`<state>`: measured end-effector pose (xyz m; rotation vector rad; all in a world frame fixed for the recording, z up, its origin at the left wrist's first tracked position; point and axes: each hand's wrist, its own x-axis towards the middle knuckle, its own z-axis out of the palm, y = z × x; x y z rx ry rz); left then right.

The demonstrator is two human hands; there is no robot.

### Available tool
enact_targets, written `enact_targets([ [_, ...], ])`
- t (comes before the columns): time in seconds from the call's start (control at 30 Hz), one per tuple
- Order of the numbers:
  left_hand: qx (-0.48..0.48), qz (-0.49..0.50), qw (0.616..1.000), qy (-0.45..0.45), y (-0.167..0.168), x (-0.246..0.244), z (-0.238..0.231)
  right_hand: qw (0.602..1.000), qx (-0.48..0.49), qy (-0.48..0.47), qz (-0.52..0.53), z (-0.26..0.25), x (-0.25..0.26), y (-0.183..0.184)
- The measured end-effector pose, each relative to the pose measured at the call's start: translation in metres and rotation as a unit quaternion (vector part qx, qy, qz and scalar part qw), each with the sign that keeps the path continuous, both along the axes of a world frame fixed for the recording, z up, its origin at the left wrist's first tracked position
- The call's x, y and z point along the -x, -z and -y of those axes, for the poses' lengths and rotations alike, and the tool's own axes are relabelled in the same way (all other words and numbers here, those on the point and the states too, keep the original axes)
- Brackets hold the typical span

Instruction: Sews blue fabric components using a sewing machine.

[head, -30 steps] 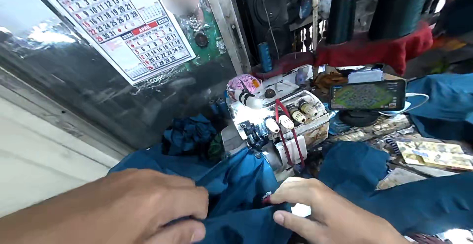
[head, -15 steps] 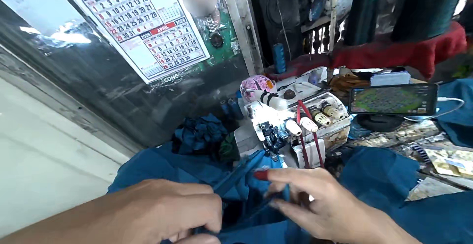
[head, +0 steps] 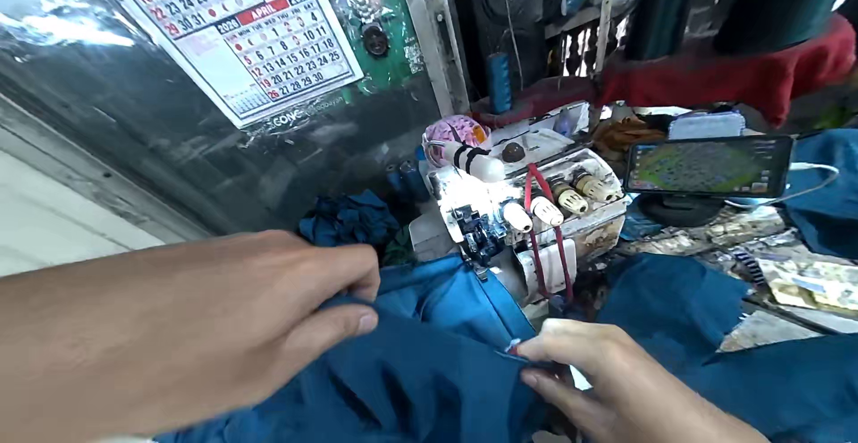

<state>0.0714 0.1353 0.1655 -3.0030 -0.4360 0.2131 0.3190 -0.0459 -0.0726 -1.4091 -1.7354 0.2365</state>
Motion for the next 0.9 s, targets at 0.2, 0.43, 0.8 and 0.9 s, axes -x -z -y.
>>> enact_targets([
  [0.2,-0.137,-0.101,0.985,-0.017,-0.006,-0.037,-0.025,0.98,0.085,-0.129,-0.128,0.0,-0.008,-0.014],
  [0.43,0.159,-0.106,0.982,-0.007,-0.011,-0.016,0.011,0.964,0.125,-0.127,-0.197,0.043,-0.006,0.007],
  [0.8,-0.072,-0.057,0.994,-0.065,-0.067,-0.049,-0.018,0.876,0.17,-0.258,-0.371,-0.05,-0.031,-0.011],
  [0.9,-0.073,-0.022,0.997,-0.015,-0.038,-0.039,-0.003,0.879,0.16,-0.277,-0.353,-0.051,-0.034,-0.005],
])
